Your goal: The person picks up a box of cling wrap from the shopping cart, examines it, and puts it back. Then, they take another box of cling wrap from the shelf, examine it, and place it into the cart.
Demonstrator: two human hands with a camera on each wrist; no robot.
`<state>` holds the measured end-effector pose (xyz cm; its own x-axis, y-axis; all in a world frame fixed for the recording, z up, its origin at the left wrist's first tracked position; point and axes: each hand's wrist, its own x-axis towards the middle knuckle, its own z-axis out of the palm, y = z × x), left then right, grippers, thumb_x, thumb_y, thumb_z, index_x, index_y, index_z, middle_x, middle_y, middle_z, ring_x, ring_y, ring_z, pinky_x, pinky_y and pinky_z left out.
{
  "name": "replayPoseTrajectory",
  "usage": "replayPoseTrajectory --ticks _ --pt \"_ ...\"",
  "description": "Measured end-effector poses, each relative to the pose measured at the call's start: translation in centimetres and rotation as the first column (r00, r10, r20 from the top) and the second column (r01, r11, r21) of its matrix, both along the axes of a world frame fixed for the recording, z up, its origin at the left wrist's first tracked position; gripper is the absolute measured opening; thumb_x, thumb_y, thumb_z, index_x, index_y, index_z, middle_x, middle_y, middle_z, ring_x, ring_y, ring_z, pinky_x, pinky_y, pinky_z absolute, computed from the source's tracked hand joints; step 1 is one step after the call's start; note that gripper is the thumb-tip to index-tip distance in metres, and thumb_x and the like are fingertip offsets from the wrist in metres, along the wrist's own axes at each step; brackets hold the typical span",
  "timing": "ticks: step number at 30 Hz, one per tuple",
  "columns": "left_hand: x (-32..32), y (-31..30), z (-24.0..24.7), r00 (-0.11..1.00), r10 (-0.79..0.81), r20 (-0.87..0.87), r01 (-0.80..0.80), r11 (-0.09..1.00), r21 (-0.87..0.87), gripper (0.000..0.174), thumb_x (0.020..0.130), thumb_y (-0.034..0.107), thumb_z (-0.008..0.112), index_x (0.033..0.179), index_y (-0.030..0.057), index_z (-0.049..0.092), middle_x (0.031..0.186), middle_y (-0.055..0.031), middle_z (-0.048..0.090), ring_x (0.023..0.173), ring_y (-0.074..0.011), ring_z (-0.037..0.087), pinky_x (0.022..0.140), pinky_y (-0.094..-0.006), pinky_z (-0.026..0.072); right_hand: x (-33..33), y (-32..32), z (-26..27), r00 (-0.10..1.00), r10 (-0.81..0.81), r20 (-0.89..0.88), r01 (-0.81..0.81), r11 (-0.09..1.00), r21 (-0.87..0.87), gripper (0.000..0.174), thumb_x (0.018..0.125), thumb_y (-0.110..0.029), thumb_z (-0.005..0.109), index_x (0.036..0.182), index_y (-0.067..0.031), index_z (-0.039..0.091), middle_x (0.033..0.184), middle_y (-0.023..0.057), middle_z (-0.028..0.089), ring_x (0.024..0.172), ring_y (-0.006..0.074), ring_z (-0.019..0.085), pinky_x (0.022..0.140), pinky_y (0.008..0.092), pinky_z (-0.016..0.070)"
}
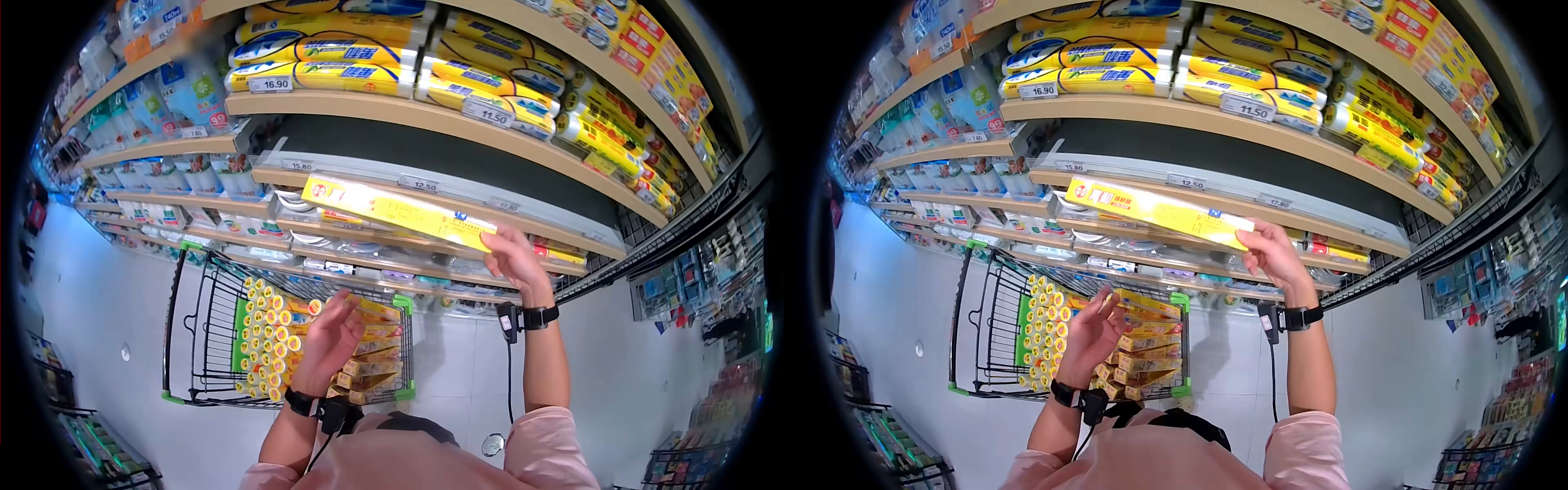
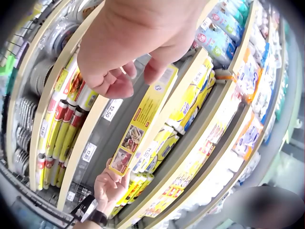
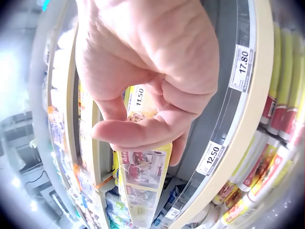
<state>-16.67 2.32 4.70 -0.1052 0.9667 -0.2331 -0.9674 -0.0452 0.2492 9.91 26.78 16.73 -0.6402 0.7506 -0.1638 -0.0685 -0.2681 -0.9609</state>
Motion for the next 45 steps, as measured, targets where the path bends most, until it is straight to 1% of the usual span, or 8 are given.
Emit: replayPoseTrajectory --ticks 2,12,19,24,28,32,36,45 --pt "2.0 1.1 2.1 0.992 -0.006 -0.128 -0.003 0.998 -0.067 0.045 0.101 0.024 0.056 0.143 0.0129 0.043 0.135 -0.0112 0.051 0.106 -0.0216 0.062 0.093 -0.0369 0.0520 2.2 -2.6 -0.9 1.000 -0.002 0.000 0.002 1.000 0.010 0.037 0.094 -0.015 0.067 0.127 -0.0005 0.058 0.080 0.0022 0.062 0.052 0.0067 0.058 0.045 0.0207 0.0467" --pt "10.2 0.6 1.9 0.965 0.016 -0.262 -0.002 0.998 0.055 0.039 0.098 0.030 0.060 0.129 0.0084 0.050 0.130 -0.0108 0.058 0.123 -0.0309 0.056 0.108 -0.0530 0.0439 10.1 -12.3 -6.2 0.995 -0.001 -0.099 0.019 0.983 0.182 0.064 0.076 0.016 0.072 0.133 -0.0017 0.050 0.132 0.0063 0.052 0.116 0.0180 0.061 0.090 0.0306 0.0565" --pt "13.7 -0.3 2.0 0.935 -0.007 -0.355 0.022 0.999 0.037 0.042 0.096 0.021 0.065 0.134 0.0100 0.050 0.135 -0.0095 0.057 0.128 -0.0274 0.052 0.110 -0.0503 0.0430 13.6 -14.9 -6.4 0.993 -0.080 -0.084 0.086 0.994 0.062 0.067 0.084 0.008 0.071 0.143 -0.0035 0.042 0.135 0.0116 0.050 0.106 0.0175 0.066 0.090 0.0311 0.0556" --pt "15.4 -1.0 3.4 0.888 -0.014 -0.459 0.047 0.997 0.061 0.059 0.094 0.003 0.061 0.148 0.0100 0.038 0.146 -0.0122 0.048 0.134 -0.0283 0.047 0.114 -0.0472 0.0384 14.5 -14.9 -9.4 0.988 -0.134 -0.078 0.126 0.987 -0.100 0.052 0.097 -0.024 0.065 0.139 -0.0007 0.045 0.107 0.0126 0.066 0.087 0.0158 0.066 0.071 0.0278 0.0553" --pt "16.0 -1.8 3.8 0.865 -0.008 -0.503 0.098 0.984 0.152 0.071 0.093 0.003 0.063 0.154 0.0098 0.026 0.145 -0.0136 0.046 0.136 -0.0288 0.044 0.116 -0.0471 0.0325 14.8 -15.6 -9.9 0.951 -0.121 -0.285 0.123 0.992 -0.011 0.046 0.096 -0.015 0.065 0.135 0.0027 0.047 0.116 0.0102 0.063 0.093 0.0134 0.063 0.073 0.0273 0.0551" --pt "14.5 -1.9 0.8 0.903 -0.102 -0.417 0.093 0.995 -0.041 0.048 0.095 0.027 0.067 0.134 0.0081 0.048 0.134 -0.0126 0.053 0.126 -0.0318 0.052 0.108 -0.0477 0.0441 14.7 -16.1 -9.6 0.912 -0.124 -0.390 0.158 0.986 0.055 0.054 0.089 0.001 0.066 0.137 0.0040 0.043 0.131 0.0115 0.056 0.119 0.0149 0.055 0.099 0.0299 0.0485" --pt "14.9 -1.4 0.9 0.960 -0.042 -0.278 0.000 0.989 -0.151 0.041 0.095 0.034 0.065 0.124 0.0071 0.054 0.130 -0.0137 0.054 0.123 -0.0329 0.054 0.108 -0.0478 0.0452 14.6 -15.9 -11.3 0.912 -0.071 -0.405 0.122 0.987 0.101 0.064 0.082 0.006 0.074 0.138 0.0019 0.044 0.128 0.0109 0.056 0.121 0.0188 0.056 0.102 0.0308 0.0478" --pt "15.6 -1.2 0.7 0.915 0.003 -0.404 -0.013 1.000 -0.023 0.024 0.097 0.016 0.063 0.117 0.0045 0.056 0.118 -0.0104 0.063 0.117 -0.0292 0.059 0.105 -0.0474 0.0490 15.5 -17.0 -10.1 0.927 -0.253 -0.277 0.268 0.963 0.017 0.048 0.097 -0.015 0.063 0.138 0.0019 0.045 0.115 0.0101 0.061 0.093 0.0118 0.063 0.075 0.0259 0.0533"
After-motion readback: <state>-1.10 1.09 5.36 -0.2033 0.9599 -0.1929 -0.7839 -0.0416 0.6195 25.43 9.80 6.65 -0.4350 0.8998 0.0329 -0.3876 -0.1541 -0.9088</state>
